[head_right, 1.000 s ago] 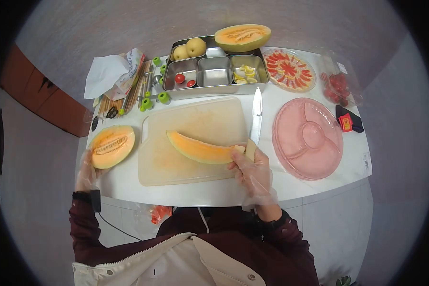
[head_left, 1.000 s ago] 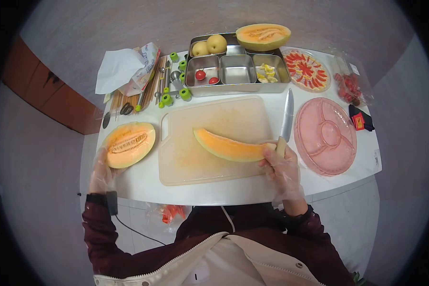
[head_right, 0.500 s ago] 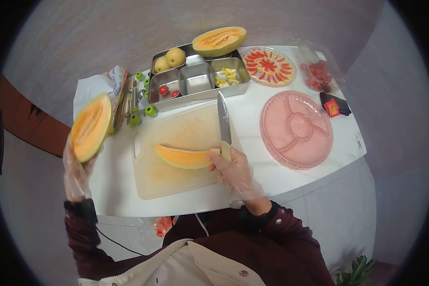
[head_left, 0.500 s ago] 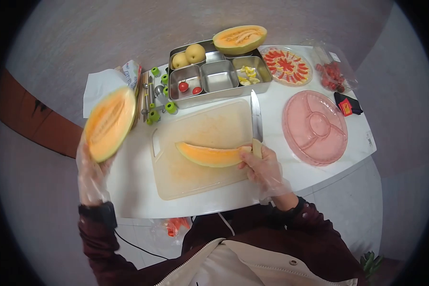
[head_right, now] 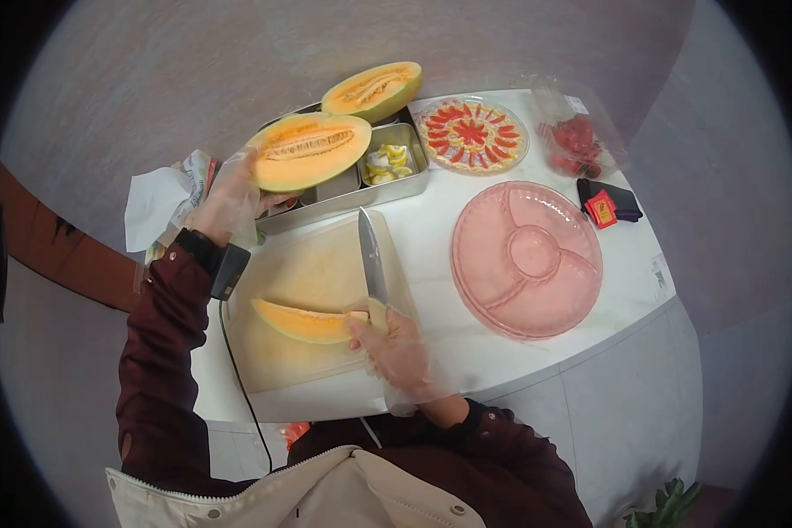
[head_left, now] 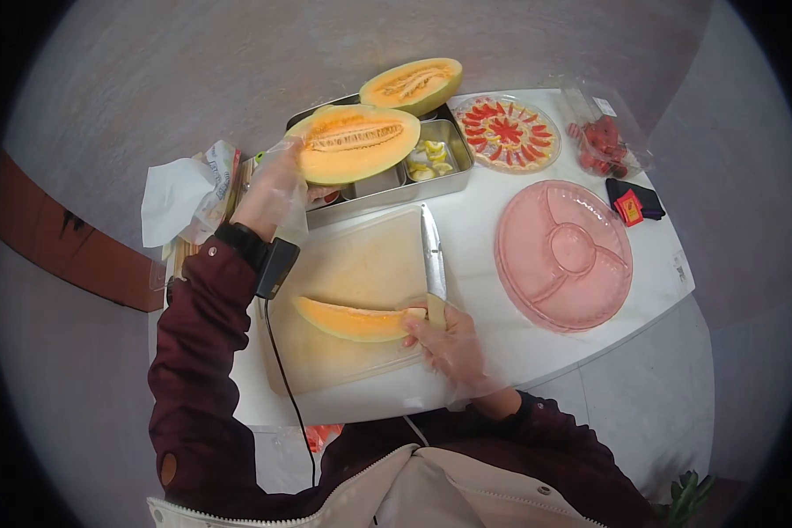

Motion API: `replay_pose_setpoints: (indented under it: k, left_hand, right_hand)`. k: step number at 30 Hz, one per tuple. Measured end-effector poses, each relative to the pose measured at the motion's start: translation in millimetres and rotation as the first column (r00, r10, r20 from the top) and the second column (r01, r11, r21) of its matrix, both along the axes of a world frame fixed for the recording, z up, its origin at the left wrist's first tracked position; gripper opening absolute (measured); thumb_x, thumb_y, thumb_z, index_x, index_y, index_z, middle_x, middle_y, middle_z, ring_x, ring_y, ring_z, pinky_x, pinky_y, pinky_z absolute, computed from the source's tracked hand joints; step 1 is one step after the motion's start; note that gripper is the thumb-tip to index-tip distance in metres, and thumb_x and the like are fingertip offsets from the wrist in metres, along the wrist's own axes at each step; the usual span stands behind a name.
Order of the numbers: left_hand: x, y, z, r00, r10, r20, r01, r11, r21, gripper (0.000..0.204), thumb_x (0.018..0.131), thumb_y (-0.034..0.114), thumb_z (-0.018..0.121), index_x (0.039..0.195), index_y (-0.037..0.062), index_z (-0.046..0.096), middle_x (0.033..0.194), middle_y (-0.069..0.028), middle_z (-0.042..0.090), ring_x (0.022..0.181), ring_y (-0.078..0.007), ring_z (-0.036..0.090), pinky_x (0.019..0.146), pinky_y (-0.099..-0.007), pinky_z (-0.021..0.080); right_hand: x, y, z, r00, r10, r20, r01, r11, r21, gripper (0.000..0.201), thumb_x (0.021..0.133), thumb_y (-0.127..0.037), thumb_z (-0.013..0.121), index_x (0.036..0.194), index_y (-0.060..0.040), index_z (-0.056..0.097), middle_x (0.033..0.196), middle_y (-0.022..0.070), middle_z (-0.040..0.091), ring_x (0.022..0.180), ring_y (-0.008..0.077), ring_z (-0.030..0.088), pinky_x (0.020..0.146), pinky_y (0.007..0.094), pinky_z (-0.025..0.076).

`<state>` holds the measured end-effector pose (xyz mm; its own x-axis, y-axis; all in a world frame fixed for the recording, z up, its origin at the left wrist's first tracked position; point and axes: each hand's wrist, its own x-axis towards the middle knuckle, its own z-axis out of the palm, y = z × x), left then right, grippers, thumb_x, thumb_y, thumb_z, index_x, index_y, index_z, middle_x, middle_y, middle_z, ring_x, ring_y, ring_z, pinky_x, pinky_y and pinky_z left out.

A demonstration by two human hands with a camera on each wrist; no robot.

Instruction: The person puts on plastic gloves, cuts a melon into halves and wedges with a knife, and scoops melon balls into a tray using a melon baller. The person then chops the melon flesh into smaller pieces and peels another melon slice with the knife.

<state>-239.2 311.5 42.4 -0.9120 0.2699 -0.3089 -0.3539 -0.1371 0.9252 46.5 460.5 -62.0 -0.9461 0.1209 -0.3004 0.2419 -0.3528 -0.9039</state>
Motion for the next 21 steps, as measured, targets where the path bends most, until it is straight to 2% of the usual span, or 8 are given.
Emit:
replay_pose_setpoints:
  k: [7,10,12,14,17,19,20,21]
  left_hand:
    - [-6.3,5.0,-10.3,1.000,-0.017,-0.017,0.017,0.999,-0.033,0.045,0.114,0.034,0.037,0.148,0.0043,0.040,0.141,-0.0179,0.061,0.124,-0.0312,0.067,0.100,-0.0522,0.060]
    - [11.5,-8.0,1.3,1.000,0.009,0.005,-0.008,0.999,-0.042,0.047,0.115,0.035,0.033,0.150,0.0027,0.038,0.145,-0.0191,0.057,0.132,-0.0323,0.062,0.106,-0.0534,0.056]
    - [31.4,-31.0,18.1,0.999,-0.002,-0.038,0.006,0.995,0.095,0.050,0.116,0.034,0.028,0.153,0.0011,0.035,0.151,-0.0206,0.052,0.140,-0.0334,0.054,0.113,-0.0543,0.051]
    - [45.4,-62.2,27.9,0.992,0.051,-0.118,-0.047,0.998,0.039,0.052,0.116,0.034,0.024,0.156,0.0007,0.033,0.154,-0.0215,0.047,0.145,-0.0345,0.047,0.119,-0.0556,0.045]
    - [44.5,-125.9,42.6,0.965,0.004,-0.264,0.016,0.997,0.076,0.052,0.116,0.033,0.027,0.156,0.0008,0.033,0.153,-0.0228,0.049,0.140,-0.0345,0.053,0.116,-0.0542,0.050]
    - [44.3,-160.4,59.3,0.916,0.126,-0.381,-0.173,0.981,-0.092,0.050,0.115,0.032,0.032,0.152,-0.0017,0.037,0.148,-0.0234,0.053,0.130,-0.0346,0.062,0.107,-0.0497,0.058]
    - [45.6,-180.0,55.6,0.916,0.142,-0.375,-0.189,0.978,-0.093,0.050,0.115,0.032,0.032,0.152,-0.0017,0.037,0.148,-0.0234,0.053,0.130,-0.0346,0.062,0.107,-0.0497,0.058]
    - [47.6,-200.5,46.8,0.859,0.262,-0.439,-0.275,0.961,0.036,0.050,0.114,0.032,0.035,0.148,-0.0041,0.040,0.145,-0.0247,0.055,0.124,-0.0347,0.065,0.100,-0.0464,0.062]
  right_hand:
    - [-1.0,5.3,3.8,0.997,0.052,0.049,-0.049,0.998,-0.049,0.026,0.102,-0.025,0.070,0.122,-0.0085,0.067,0.080,0.0006,0.066,0.049,0.0024,0.048,0.042,0.0204,0.038]
    - [1.5,6.2,3.8,0.995,0.085,0.053,-0.081,0.994,-0.070,0.026,0.102,-0.023,0.069,0.123,-0.0080,0.066,0.081,0.0014,0.066,0.049,0.0025,0.047,0.043,0.0201,0.039]
    - [0.0,5.8,3.5,0.999,0.050,-0.023,-0.050,0.999,-0.013,0.025,0.103,-0.021,0.068,0.123,-0.0072,0.066,0.081,0.0018,0.066,0.049,0.0026,0.047,0.043,0.0200,0.039]
    - [-0.2,5.4,4.7,0.997,0.077,-0.014,-0.077,0.997,-0.021,0.025,0.103,-0.020,0.068,0.124,-0.0068,0.066,0.081,0.0018,0.066,0.050,0.0024,0.047,0.043,0.0199,0.039]
    - [0.8,7.0,6.2,0.998,0.062,0.012,-0.062,0.998,-0.011,0.025,0.103,-0.019,0.068,0.124,-0.0055,0.066,0.082,0.0019,0.066,0.050,0.0019,0.047,0.043,0.0197,0.039]
    - [0.9,5.3,6.7,0.997,0.072,0.027,-0.071,0.997,-0.005,0.026,0.103,-0.019,0.068,0.124,-0.0048,0.066,0.082,0.0019,0.066,0.050,0.0017,0.047,0.043,0.0195,0.039]
    - [0.3,4.7,7.3,0.998,0.049,0.044,-0.050,0.999,0.010,0.025,0.102,-0.019,0.068,0.124,-0.0044,0.067,0.082,0.0019,0.067,0.050,0.0014,0.047,0.044,0.0192,0.038]
    - [0.9,4.5,7.0,0.998,0.028,0.060,-0.030,0.999,0.027,0.025,0.102,-0.018,0.068,0.123,-0.0041,0.067,0.082,0.0018,0.067,0.050,0.0011,0.047,0.044,0.0189,0.038]
